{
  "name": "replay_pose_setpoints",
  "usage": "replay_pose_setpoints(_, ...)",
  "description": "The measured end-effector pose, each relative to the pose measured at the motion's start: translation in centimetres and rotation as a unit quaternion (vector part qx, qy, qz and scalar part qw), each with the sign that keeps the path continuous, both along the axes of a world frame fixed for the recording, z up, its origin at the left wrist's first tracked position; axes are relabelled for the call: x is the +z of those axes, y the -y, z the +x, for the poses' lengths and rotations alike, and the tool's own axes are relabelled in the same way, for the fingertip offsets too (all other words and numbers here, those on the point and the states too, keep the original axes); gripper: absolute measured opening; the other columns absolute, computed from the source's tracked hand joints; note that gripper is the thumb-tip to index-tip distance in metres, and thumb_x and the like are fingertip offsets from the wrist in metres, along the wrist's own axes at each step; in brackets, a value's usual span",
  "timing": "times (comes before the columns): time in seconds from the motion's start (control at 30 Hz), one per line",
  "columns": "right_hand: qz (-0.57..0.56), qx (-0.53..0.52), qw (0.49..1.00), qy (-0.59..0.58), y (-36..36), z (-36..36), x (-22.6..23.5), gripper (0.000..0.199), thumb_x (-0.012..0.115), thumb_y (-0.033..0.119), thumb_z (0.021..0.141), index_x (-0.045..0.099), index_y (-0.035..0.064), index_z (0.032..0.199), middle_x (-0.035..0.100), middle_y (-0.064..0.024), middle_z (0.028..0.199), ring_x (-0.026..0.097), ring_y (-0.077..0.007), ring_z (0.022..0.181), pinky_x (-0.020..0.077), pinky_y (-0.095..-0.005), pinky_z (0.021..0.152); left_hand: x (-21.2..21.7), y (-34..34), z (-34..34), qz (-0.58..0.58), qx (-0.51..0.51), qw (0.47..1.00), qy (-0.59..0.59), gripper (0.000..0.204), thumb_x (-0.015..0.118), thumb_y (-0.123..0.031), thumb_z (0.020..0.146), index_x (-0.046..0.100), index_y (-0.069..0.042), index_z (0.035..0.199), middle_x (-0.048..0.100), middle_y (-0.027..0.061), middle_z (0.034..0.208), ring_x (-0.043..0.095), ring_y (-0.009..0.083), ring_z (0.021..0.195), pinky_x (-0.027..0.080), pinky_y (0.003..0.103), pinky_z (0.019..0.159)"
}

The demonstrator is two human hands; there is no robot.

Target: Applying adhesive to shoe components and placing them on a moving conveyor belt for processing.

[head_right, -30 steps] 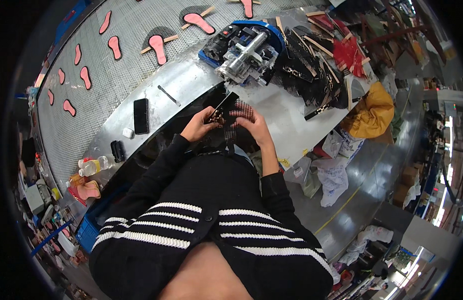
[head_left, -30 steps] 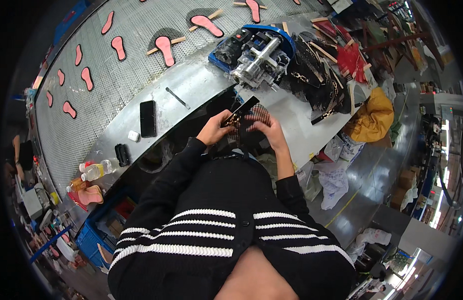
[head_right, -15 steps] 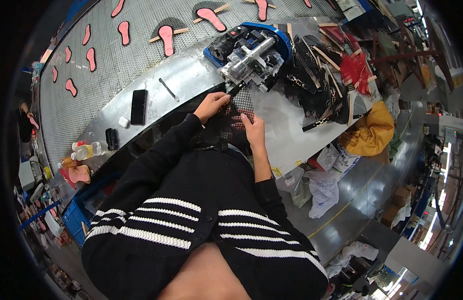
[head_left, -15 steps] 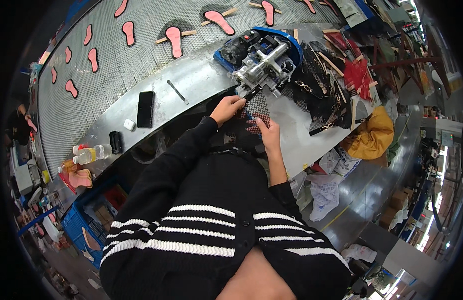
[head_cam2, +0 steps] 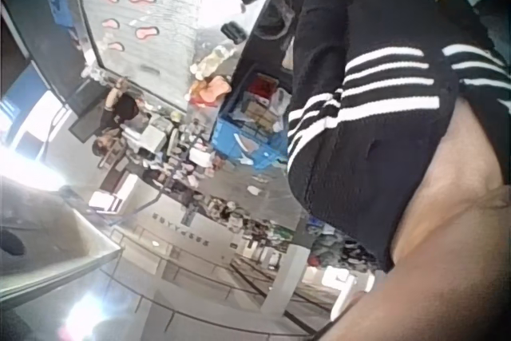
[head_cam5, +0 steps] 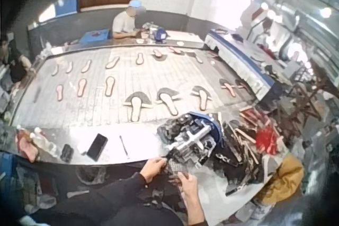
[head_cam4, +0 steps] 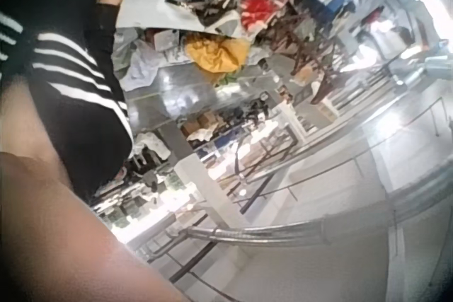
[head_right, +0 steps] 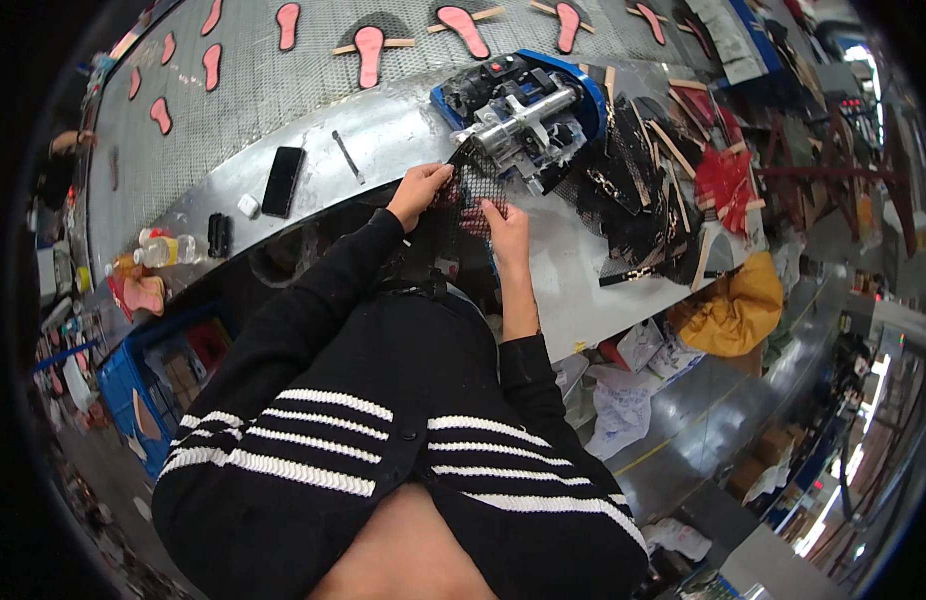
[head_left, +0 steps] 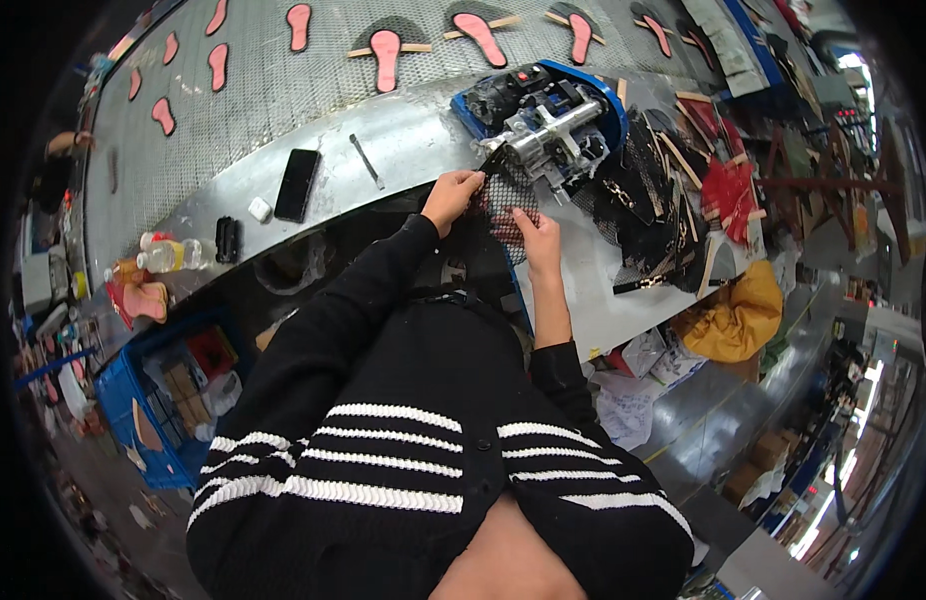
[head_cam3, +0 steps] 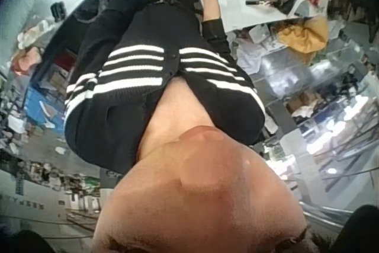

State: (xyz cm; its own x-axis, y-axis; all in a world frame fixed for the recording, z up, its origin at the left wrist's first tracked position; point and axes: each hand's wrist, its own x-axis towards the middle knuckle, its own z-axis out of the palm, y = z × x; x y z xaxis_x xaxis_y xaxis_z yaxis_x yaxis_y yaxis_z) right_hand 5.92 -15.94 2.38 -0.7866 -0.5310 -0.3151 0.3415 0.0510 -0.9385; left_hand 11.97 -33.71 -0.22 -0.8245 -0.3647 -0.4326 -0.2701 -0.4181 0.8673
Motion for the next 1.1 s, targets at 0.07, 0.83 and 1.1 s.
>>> replay_pose_setpoints(0.07,-0.014,0.013,1.0,0.02,0.5,-0.6,-0.1,0.021,0.06,0.012,0.095,0.066,-0.0082,0.094,0.07,-0.0094,0.083,0.066,-0.0136,0.071,0.0548,-0.0281,0.064,-0.5,0.7,-0.2,0.027,0.038,0.999,0.003,0.028,0.057,-0.028,0.099,0.066,-0.003,0.089,0.059,-0.0042,0.074,0.051,0.0055,0.061,0.039,0.023,0.056)
replay_pose_setpoints(0.83,0.051,0.215,0.974,0.04,-2.7,-2.2,0.9,0.03,0.059,0.024,0.097,0.065,-0.0047,0.105,0.072,-0.0146,0.094,0.07,-0.0174,0.077,0.0546,-0.0287,0.073,-2.7,-4.9,6.8,0.412,0.181,0.893,0.012,0.032,0.06,-0.036,0.097,0.064,-0.005,0.102,0.067,0.0076,0.098,0.066,0.0183,0.095,0.058,0.031,0.082)
replay_pose_setpoints(1.1,0.056,0.187,0.979,-0.05,2.4,-3.2,0.5,0.033,0.047,0.02,0.102,0.064,-0.0069,0.092,0.072,-0.0138,0.083,0.068,-0.0157,0.065,0.0535,-0.0271,0.059,-0.2,-6.3,6.6,0.464,0.3,0.83,-0.076,0.034,0.056,-0.034,0.099,0.062,-0.001,0.108,0.069,0.0101,0.101,0.068,0.0187,0.09,0.058,0.031,0.082)
